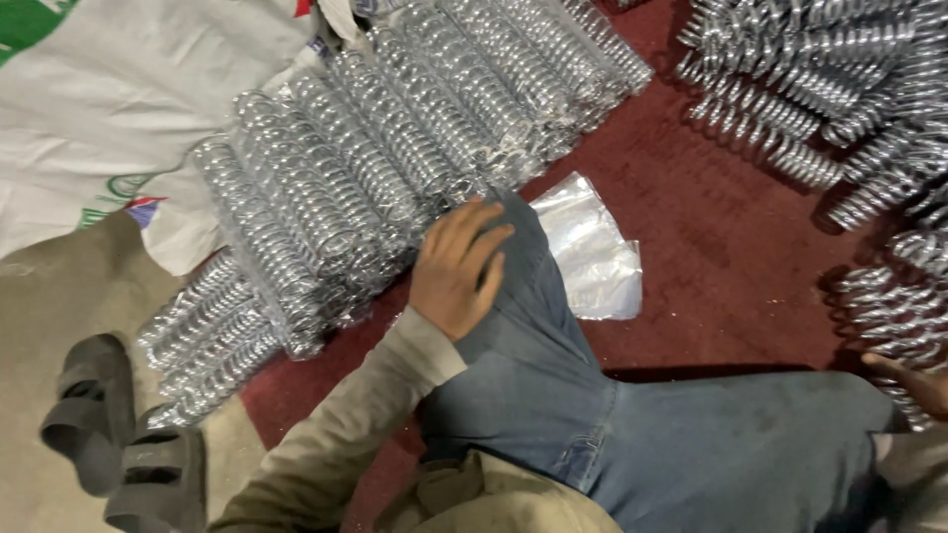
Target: The person places metal springs into plastic bags by hand.
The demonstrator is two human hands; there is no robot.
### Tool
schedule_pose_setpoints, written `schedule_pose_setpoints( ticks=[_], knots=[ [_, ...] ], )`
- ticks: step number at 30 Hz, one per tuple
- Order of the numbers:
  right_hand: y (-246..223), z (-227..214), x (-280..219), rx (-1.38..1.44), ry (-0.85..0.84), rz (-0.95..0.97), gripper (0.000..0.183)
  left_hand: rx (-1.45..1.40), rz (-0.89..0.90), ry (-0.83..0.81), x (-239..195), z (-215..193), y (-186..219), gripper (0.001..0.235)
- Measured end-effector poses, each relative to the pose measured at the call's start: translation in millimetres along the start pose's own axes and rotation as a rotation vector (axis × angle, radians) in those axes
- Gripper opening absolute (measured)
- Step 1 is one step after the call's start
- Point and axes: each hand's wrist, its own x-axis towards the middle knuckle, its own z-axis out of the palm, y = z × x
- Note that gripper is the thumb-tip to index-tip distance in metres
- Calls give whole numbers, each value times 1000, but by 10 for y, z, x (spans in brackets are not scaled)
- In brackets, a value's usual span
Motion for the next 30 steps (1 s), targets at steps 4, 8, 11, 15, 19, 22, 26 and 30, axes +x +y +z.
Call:
schedule_pose_setpoints(
  ticks=[4,8,11,15,19,22,26,30],
  knots=[
    [-1502,-270,-812,-512,56,285,125,-13,101,-298,-35,1007,-212,35],
    [-1700,-323,-955,-652,3,360,131,102,62,-618,315,1763,-475,46],
    [-2054,-398,-1086,-415,-144,367,122,242,-125,-858,432,2456,-680,62],
    [-1696,-231,-1079,-831,73,194,103,497,-190,-848,317,3278,-897,32],
    [-1623,-25,-1159,-581,635,-286,58,409,-306,-835,484,2970,-723,25],
    [-2804,-134,-1422,271,414,-292,55,395,-378,-826,577,2826,-641,26],
    [-3161,186,-1127,446,285,-315,65,425,-392,-819,600,2674,-560,21],
    [-3103,833,-963,600,194,-391,60,311,-383,-627,628,2212,-389,19]
  ],
)
